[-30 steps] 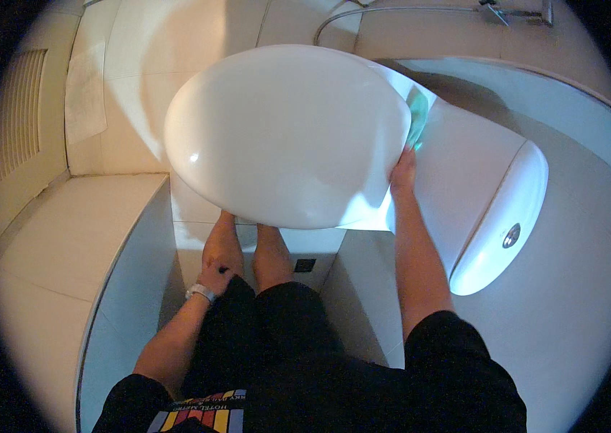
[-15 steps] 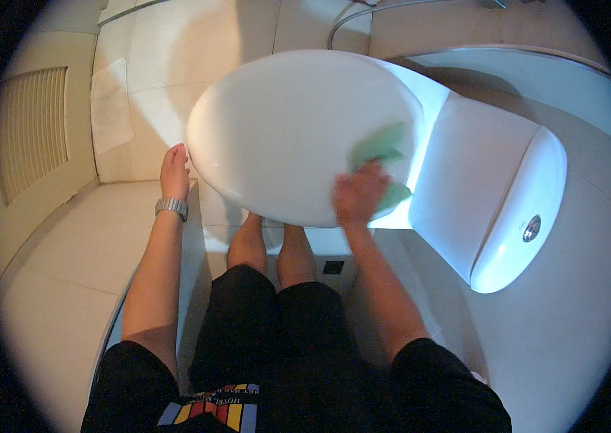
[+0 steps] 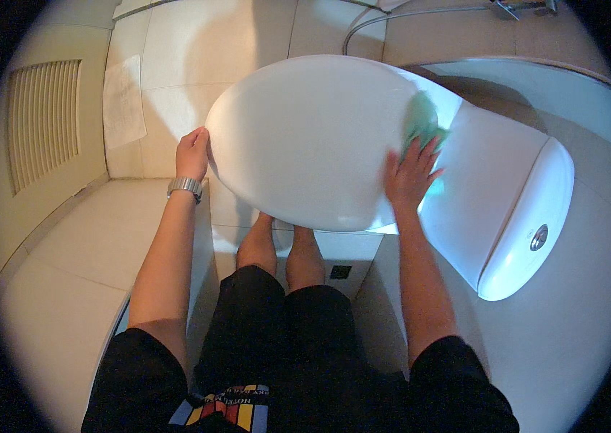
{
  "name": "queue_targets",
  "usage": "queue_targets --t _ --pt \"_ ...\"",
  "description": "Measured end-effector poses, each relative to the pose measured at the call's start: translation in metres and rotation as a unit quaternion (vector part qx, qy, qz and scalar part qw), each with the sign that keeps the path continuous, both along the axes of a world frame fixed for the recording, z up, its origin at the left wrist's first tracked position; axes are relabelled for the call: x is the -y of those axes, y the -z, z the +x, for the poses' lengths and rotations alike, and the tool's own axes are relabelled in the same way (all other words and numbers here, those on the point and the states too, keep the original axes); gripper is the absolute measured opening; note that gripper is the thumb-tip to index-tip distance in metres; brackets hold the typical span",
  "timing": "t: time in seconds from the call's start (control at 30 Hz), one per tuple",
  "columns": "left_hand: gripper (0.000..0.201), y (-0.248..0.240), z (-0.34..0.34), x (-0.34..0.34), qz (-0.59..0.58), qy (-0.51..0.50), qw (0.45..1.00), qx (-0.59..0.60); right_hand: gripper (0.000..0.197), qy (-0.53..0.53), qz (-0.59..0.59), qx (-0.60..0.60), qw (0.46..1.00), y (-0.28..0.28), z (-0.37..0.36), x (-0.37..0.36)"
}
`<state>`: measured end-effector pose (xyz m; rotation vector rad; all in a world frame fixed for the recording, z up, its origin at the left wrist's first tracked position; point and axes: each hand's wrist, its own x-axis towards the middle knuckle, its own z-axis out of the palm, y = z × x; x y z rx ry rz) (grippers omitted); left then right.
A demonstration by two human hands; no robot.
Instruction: The person cleans a bathroom sink and toilet using a green cloth. They wipe the sink basin, faucet, and countertop, then rinse and wring the cloth. They proceed to wipe the toilet tank, lid, seat, and rim, then close the lid.
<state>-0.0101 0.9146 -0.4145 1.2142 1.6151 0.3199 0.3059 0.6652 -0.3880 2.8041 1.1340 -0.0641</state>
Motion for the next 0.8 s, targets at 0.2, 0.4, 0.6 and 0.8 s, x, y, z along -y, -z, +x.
queue_targets --t 0.2,0.4,0.6,0.8 --pt "0.049 0.009 -0.003 -0.018 -0.080 0.031 0.996 -0.027 0.070 -0.013 0.076 -0.043 0.996 0.008 -0.005 -0.155" --pt "0.058 -0.007 0.009 -0.026 -0.158 -0.075 0.985 -0.006 0.071 -0.279 0.067 -0.179 0.941 -0.002 -0.157 -0.155" --pt "0.066 0.021 0.002 -0.025 -0.042 0.044 0.992 -0.110 0.058 -0.262 0.028 -0.246 0.933 0.004 -0.177 0.029" --pt "0.067 0.021 -0.004 -0.030 0.021 0.100 0.981 -0.165 0.048 0.063 0.251 -0.339 0.905 -0.017 -0.114 0.145"
